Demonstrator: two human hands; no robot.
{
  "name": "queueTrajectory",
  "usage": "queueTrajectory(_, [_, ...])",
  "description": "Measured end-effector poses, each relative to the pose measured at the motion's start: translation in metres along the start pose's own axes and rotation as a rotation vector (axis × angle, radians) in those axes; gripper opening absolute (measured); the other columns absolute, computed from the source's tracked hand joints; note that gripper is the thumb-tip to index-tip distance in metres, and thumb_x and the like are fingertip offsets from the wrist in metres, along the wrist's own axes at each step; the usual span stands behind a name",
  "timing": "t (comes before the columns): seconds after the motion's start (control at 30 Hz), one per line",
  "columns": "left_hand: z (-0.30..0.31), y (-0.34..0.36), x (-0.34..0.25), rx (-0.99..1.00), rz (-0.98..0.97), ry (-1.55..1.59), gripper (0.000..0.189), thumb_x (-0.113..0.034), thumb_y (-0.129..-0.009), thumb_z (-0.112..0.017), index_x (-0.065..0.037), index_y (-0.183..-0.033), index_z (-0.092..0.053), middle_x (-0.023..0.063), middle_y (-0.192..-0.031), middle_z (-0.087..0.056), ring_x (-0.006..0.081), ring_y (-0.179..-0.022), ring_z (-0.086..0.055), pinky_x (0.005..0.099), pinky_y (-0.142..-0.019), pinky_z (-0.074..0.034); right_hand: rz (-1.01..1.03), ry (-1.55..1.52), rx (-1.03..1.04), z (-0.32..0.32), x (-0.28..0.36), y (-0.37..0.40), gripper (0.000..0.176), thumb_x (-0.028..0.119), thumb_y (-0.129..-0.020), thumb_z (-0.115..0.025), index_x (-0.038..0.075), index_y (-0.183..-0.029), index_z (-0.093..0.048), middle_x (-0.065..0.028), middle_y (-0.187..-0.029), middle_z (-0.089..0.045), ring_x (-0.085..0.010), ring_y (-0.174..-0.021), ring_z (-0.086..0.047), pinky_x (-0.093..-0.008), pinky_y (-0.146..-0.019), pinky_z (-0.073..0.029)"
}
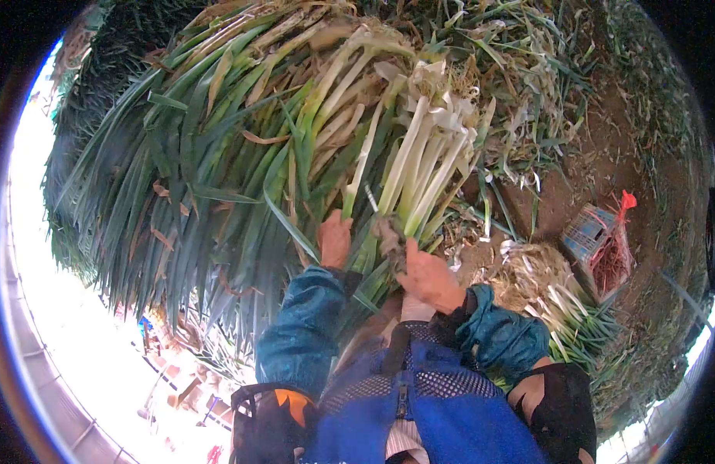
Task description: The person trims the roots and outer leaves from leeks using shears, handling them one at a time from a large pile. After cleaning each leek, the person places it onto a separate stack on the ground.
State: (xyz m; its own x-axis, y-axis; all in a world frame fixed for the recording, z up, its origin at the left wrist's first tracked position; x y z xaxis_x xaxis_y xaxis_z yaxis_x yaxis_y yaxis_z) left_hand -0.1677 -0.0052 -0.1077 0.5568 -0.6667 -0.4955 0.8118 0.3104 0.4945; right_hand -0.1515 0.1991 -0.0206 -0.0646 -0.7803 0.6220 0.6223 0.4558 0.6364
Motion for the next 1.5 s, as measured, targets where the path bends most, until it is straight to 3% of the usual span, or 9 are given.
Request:
queueTrajectory(0.17, [0.002, 0.017, -0.008, -0.019, -0.056, 0.286, 0.023, -0.022, -0.082, -0.054, -0.003, -0.096, -0.055, 0.0230, -0.079, -0.060, 0.0411, -0.079, -0.056, 0.0483, -0.068, -0.040, -0.056, -0.036, 0.076, 0.000, 0.001, 0.013, 0.067, 0.023, -0.076, -0.060, -0.013, -0.122, -0.028, -0.0240, -0.076, -0.054, -0.0398, -0.073, -0.056, -0.0450, -0.062, -0.045])
queueTrajectory(0.4, [0.012, -0.001, -0.034, -0.071, -0.282, -0.587, 0.019, -0.013, -0.081, -0.054, -0.004, -0.097, -0.058, 0.0195, -0.077, -0.061, 0.0376, -0.073, -0.059, 0.0467, -0.062, -0.045, 0.004, 0.001, -0.005, 0.001, 0.000, -0.004, 0.071, 0.024, -0.075, -0.061, -0.015, -0.123, -0.027, -0.0233, -0.079, -0.053, -0.0383, -0.075, -0.055, -0.0450, -0.063, -0.044])
queueTrajectory(0.5, [0.030, -0.028, -0.092, -0.045, -0.618, -0.342, 0.014, -0.012, -0.079, -0.058, -0.004, -0.090, -0.060, 0.0169, -0.070, -0.059, 0.0288, -0.065, -0.061, 0.0411, -0.056, -0.046, 0.155, -0.058, -0.087, 0.006, 0.003, 0.010, 0.072, 0.025, -0.075, -0.062, -0.015, -0.123, -0.027, -0.0232, -0.079, -0.053, -0.0378, -0.075, -0.055, -0.0441, -0.063, -0.045])
queueTrajectory(0.57, [0.051, -0.063, -0.154, 0.564, -0.225, 0.280, 0.032, -0.022, -0.077, -0.063, -0.002, -0.102, -0.061, 0.0045, -0.083, -0.059, 0.0112, -0.074, -0.053, 0.0302, -0.065, -0.045, 0.102, -0.033, -0.031, -0.005, -0.011, 0.008, 0.068, 0.027, -0.075, -0.063, -0.013, -0.121, -0.030, -0.0237, -0.078, -0.054, -0.0384, -0.075, -0.056, -0.0442, -0.063, -0.045])
queueTrajectory(0.67, [0.148, -0.077, -0.268, 0.164, -0.537, 1.179, 0.029, -0.023, -0.088, -0.049, 0.001, -0.102, -0.058, 0.0068, -0.085, -0.056, 0.0123, -0.078, -0.050, 0.0279, -0.069, -0.043, 0.037, -0.003, -0.115, 0.008, -0.026, 0.001, 0.061, 0.028, -0.075, -0.063, -0.008, -0.116, -0.035, -0.0243, -0.075, -0.056, -0.0398, -0.072, -0.057, -0.0453, -0.061, -0.045])
queueTrajectory(0.83, [0.107, -0.115, -0.216, -0.095, -0.662, 0.458, 0.021, -0.020, -0.087, -0.047, -0.002, -0.084, -0.057, 0.0050, -0.065, -0.055, 0.0175, -0.059, -0.053, 0.0344, -0.057, -0.044, -0.018, -0.010, -0.256, 0.044, -0.030, 0.012, 0.052, 0.027, -0.076, -0.063, -0.003, -0.110, -0.037, -0.0250, -0.069, -0.057, -0.0427, -0.066, -0.057, -0.0484, -0.057, -0.046])
queueTrajectory(0.87, [0.048, -0.142, -0.163, -0.335, -0.839, -0.349, 0.019, -0.016, -0.083, -0.048, -0.001, -0.074, -0.055, 0.0138, -0.071, -0.060, 0.0277, -0.061, -0.056, 0.0402, -0.055, -0.044, -0.028, -0.030, -0.231, 0.044, -0.029, 0.016, 0.053, 0.027, -0.076, -0.063, -0.003, -0.110, -0.037, -0.0251, -0.068, -0.057, -0.0428, -0.065, -0.057, -0.0488, -0.056, -0.046])
queueTrajectory(1.03, [-0.044, -0.088, -0.017, -0.016, -0.014, -0.324, 0.019, -0.015, -0.081, -0.050, -0.002, -0.093, -0.058, 0.0242, -0.090, -0.061, 0.0415, -0.083, -0.059, 0.0468, -0.072, -0.048, 0.229, 0.006, -0.274, 0.048, -0.009, 0.019, 0.062, 0.027, -0.078, -0.061, -0.007, -0.121, -0.031, -0.0230, -0.075, -0.057, -0.0385, -0.070, -0.058, -0.0432, -0.060, -0.047])
queueTrajectory(1.5, [-0.064, -0.041, -0.016, 0.098, -0.040, 0.480, 0.037, -0.013, -0.069, -0.057, -0.003, -0.105, -0.061, 0.0141, -0.081, -0.065, 0.0231, -0.074, -0.062, 0.0318, -0.068, -0.048, -0.102, -0.013, 0.003, 0.033, -0.030, 0.001, 0.070, 0.026, -0.077, -0.058, -0.010, -0.127, -0.026, -0.0220, -0.078, -0.056, -0.0376, -0.073, -0.057, -0.0425, -0.062, -0.047])
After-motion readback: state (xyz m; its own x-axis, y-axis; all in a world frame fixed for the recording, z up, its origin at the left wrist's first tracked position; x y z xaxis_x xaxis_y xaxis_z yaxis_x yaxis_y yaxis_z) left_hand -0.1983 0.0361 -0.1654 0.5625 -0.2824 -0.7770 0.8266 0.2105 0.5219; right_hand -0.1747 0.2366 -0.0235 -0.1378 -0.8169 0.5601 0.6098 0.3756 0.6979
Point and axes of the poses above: each hand's wrist, its own y-axis away from the middle knuckle, its own z-axis out of the back of the hand, x = y × z, the point moved 9 cm from there along -y, towards the middle knuckle
